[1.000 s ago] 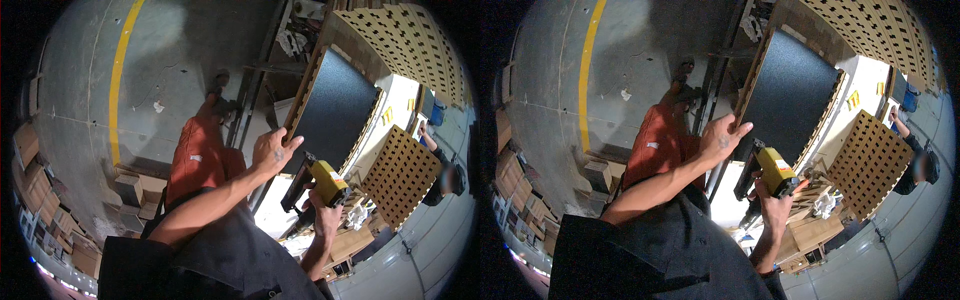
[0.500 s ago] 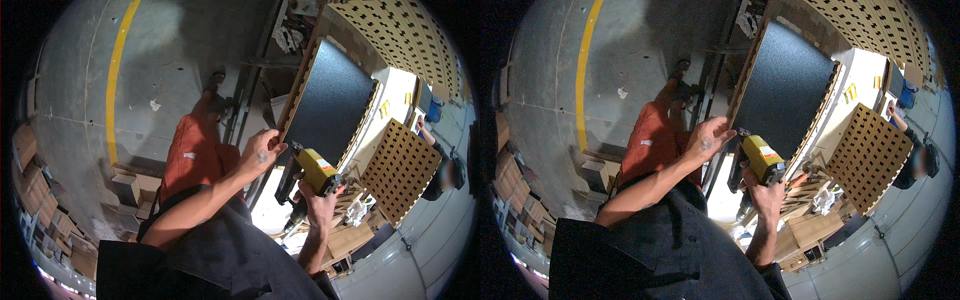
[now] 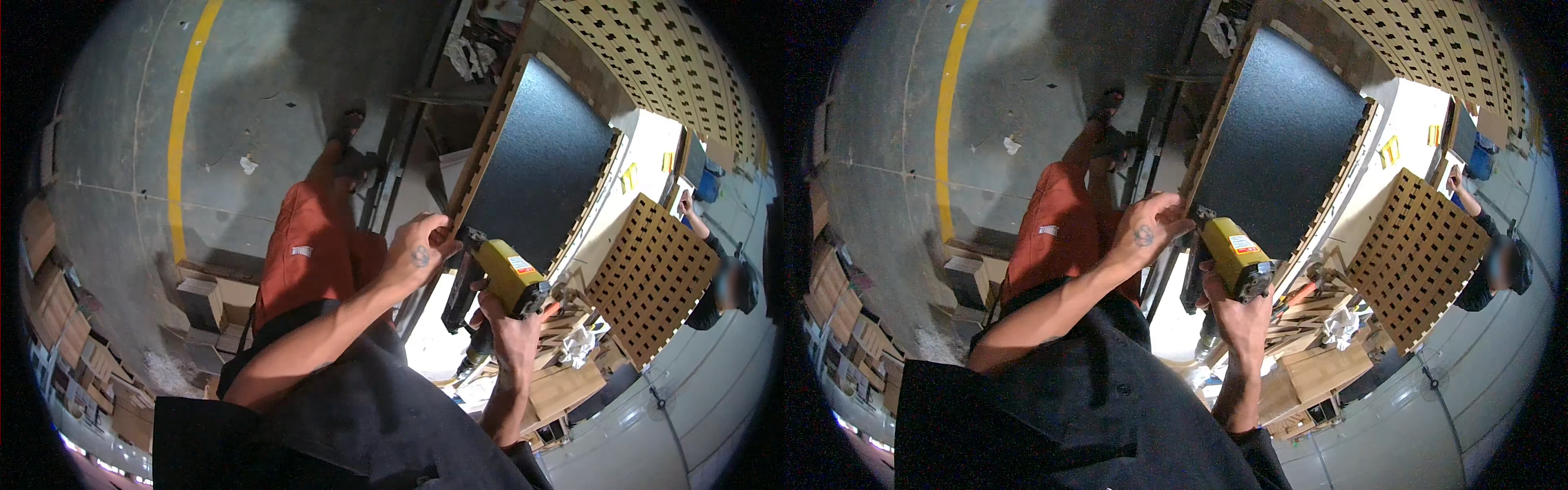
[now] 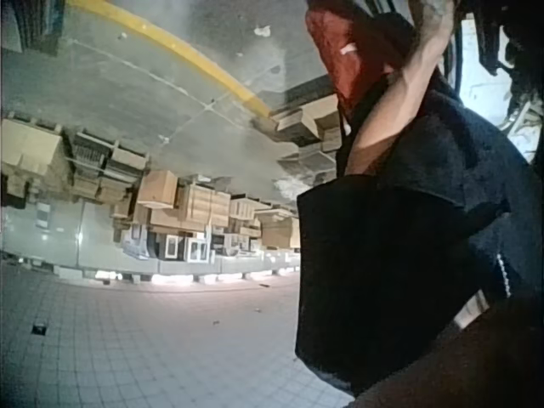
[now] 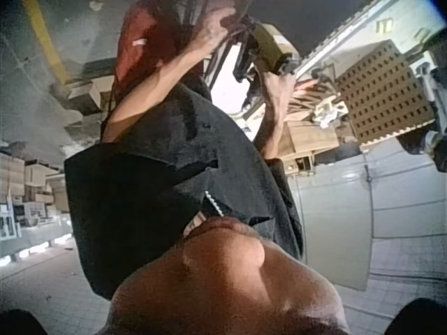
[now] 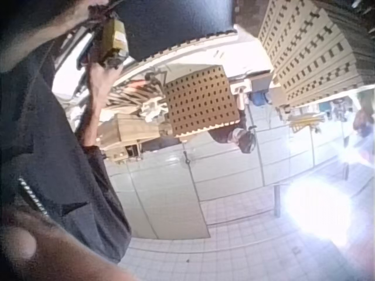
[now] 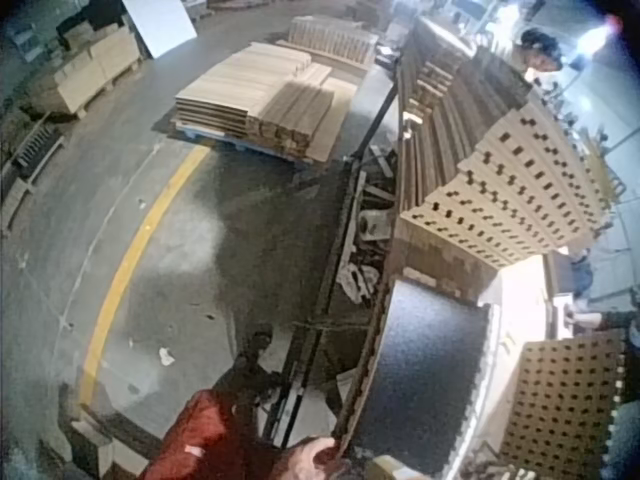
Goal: Assembling wooden furniture crates using a pneumatic nail gun and a hammer.
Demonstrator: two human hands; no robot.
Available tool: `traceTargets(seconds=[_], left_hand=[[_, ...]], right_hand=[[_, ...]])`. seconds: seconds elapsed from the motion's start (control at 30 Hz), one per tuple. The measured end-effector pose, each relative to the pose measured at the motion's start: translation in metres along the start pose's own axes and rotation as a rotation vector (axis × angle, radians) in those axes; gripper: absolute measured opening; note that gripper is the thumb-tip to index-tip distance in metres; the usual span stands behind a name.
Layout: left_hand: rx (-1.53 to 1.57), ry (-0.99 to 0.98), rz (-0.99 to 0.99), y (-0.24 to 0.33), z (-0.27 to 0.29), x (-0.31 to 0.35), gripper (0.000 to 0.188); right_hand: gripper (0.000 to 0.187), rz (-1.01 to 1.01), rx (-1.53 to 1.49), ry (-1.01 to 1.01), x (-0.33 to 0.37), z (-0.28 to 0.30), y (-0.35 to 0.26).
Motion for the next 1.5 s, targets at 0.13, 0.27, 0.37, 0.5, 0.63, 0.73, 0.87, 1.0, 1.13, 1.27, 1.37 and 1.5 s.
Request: traceTargets(seconds=[0.13, 0.27, 0.37, 0.5, 0.63, 0.73, 0.87, 1.0, 1.13, 1.27, 1.37, 1.5], left_hand=[[-0.011, 0.032, -0.054, 0.007, 0.002, 0.000, 0.031], [-0.007, 0.013, -0.040, 0.010, 0.002, -0.001, 0.032], [-0.092, 0.020, -0.131, 0.015, 0.003, 0.001, 0.035], [-0.068, 0.008, -0.106, 0.001, 0.001, 0.018, 0.036], [-0.048, -0.036, -0.038, -0.003, 0.000, 0.020, 0.034], [-0.021, -0.023, -0.028, 0.000, 0.001, 0.022, 0.035], [-0.041, -0.016, -0.074, -0.001, 0.001, 0.023, 0.038], [-0.071, -0.038, -0.073, -0.005, 0.000, 0.024, 0.041], [-0.084, -0.021, -0.072, -0.007, -0.004, 0.032, 0.043], [-0.116, -0.065, 0.032, -0.002, -0.009, 0.049, 0.046], [0.354, -0.010, 0.378, -0.019, -0.015, 0.062, 0.044], [1.036, 0.227, 0.595, -0.023, -0.012, 0.069, 0.030]], right_hand=[[0.033, -0.031, 0.037, 0.011, -0.001, 0.000, 0.001], [0.034, -0.043, -0.002, 0.006, 0.004, -0.004, -0.003], [0.037, 0.020, 0.153, 0.055, 0.005, -0.009, -0.005], [0.036, -0.038, -0.080, 0.002, 0.010, 0.001, 0.016], [0.037, 0.009, -0.095, -0.025, 0.012, -0.004, 0.021], [0.035, -0.030, -0.018, -0.011, 0.013, -0.007, 0.022], [0.034, -0.011, -0.066, -0.024, 0.011, -0.009, 0.025], [0.034, -0.004, -0.040, -0.008, 0.013, -0.009, 0.022], [0.036, -0.057, 0.029, 0.026, 0.017, -0.009, 0.024], [0.037, 0.002, -0.078, 0.005, 0.021, -0.004, 0.035], [0.036, -0.026, -0.044, -0.025, 0.027, -0.005, 0.044], [0.042, -0.047, -0.056, -0.049, 0.031, -0.006, 0.051]])
Point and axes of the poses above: each hand's wrist, its own x-axis away from the middle knuckle, its own z-axis out of the back of the hand, y = z × x, the point moved 7 cm from there along -x, towards the middle knuckle, and after that the axes turned 13 degrees about -z, right-handed, at the moved point
